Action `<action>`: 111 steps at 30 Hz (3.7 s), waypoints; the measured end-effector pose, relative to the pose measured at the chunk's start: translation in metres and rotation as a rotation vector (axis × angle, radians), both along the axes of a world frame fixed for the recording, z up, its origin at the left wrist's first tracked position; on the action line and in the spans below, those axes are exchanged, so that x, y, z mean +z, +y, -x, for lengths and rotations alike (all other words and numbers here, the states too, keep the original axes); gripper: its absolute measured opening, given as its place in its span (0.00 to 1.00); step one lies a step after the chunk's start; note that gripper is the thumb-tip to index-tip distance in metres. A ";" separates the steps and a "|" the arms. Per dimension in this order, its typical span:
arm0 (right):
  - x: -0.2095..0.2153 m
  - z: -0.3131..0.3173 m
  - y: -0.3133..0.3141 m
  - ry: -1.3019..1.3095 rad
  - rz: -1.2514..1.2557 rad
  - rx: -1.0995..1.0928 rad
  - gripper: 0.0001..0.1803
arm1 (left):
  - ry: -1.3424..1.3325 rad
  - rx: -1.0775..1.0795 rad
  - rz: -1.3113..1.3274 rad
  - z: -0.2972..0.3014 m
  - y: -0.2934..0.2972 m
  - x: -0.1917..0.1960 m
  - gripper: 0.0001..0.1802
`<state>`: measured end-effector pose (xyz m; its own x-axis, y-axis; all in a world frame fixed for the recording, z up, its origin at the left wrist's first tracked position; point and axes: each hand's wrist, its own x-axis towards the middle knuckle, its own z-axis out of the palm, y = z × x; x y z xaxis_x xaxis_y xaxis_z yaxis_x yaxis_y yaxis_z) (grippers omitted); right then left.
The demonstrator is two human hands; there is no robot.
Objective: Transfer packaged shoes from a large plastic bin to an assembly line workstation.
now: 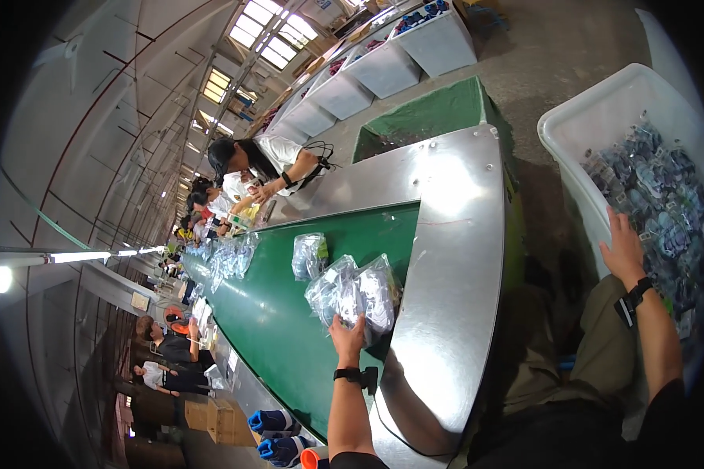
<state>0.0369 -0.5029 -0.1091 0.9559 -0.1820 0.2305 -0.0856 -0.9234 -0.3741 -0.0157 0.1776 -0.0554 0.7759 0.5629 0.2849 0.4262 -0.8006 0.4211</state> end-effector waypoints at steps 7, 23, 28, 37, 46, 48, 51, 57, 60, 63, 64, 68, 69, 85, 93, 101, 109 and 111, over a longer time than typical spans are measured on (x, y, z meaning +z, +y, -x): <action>-0.001 0.005 -0.004 0.012 -0.005 0.010 0.48 | -0.349 -0.075 0.775 0.031 -0.045 -0.015 0.43; -0.013 -0.003 -0.008 -0.056 0.048 0.036 0.45 | -0.327 -0.180 1.001 0.090 -0.135 0.019 0.26; -0.004 -0.001 -0.004 0.023 0.050 0.008 0.45 | -0.182 -0.255 0.954 0.080 -0.143 0.023 0.46; 0.000 0.011 0.000 -0.069 0.018 0.000 0.39 | -0.067 -0.458 0.620 0.060 -0.175 0.011 0.38; 0.065 0.053 0.141 0.321 -0.791 0.709 0.31 | -0.092 -0.527 0.351 0.057 -0.205 0.014 0.31; 0.062 0.056 0.161 0.387 -0.844 0.783 0.32 | -0.089 -0.538 0.350 0.058 -0.208 0.015 0.31; 0.058 0.059 0.176 0.453 -0.986 0.796 0.31 | -0.055 -0.557 0.393 0.060 -0.216 0.024 0.32; 0.068 0.065 0.181 0.530 -1.089 0.798 0.29 | -0.075 -0.535 0.480 0.060 -0.222 0.026 0.30; 0.065 0.063 0.182 0.478 -1.065 0.802 0.28 | -0.048 -0.543 0.490 0.059 -0.209 0.024 0.31; 0.062 0.057 0.181 0.509 -1.121 0.789 0.25 | -0.051 -0.572 0.526 0.058 -0.206 0.027 0.32; 0.062 0.056 0.181 0.561 -1.184 0.777 0.24 | -0.050 -0.581 0.534 0.058 -0.204 0.027 0.33; 0.058 0.053 0.182 0.586 -1.184 0.765 0.22 | -0.046 -0.605 0.620 0.055 -0.197 0.028 0.31; 0.060 0.051 0.179 0.591 -1.162 0.768 0.21 | -0.046 -0.621 0.664 0.052 -0.198 0.028 0.30; 0.055 0.099 0.232 -0.654 -0.034 0.958 0.21 | -0.089 -0.650 0.648 0.059 -0.216 0.021 0.20; 0.076 0.075 0.166 -0.601 -0.085 0.993 0.16 | -0.049 -0.627 0.814 0.069 -0.236 0.035 0.17; 0.128 0.037 0.015 -0.654 0.059 0.602 0.26 | 0.014 -0.597 0.826 0.061 -0.219 0.018 0.17; 0.041 0.022 -0.149 0.214 0.427 0.011 0.35 | 0.012 -0.577 0.891 0.057 -0.222 0.013 0.13; 0.003 0.031 -0.153 0.340 0.022 0.036 0.37 | 0.016 -0.571 0.904 0.058 -0.220 0.010 0.11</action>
<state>0.0056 -0.6555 -0.1063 0.9844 -0.1453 -0.0990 -0.1693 -0.9357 -0.3094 -0.0735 -0.0427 -0.0458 0.9913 0.1121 -0.0689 0.0978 -0.2774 0.9558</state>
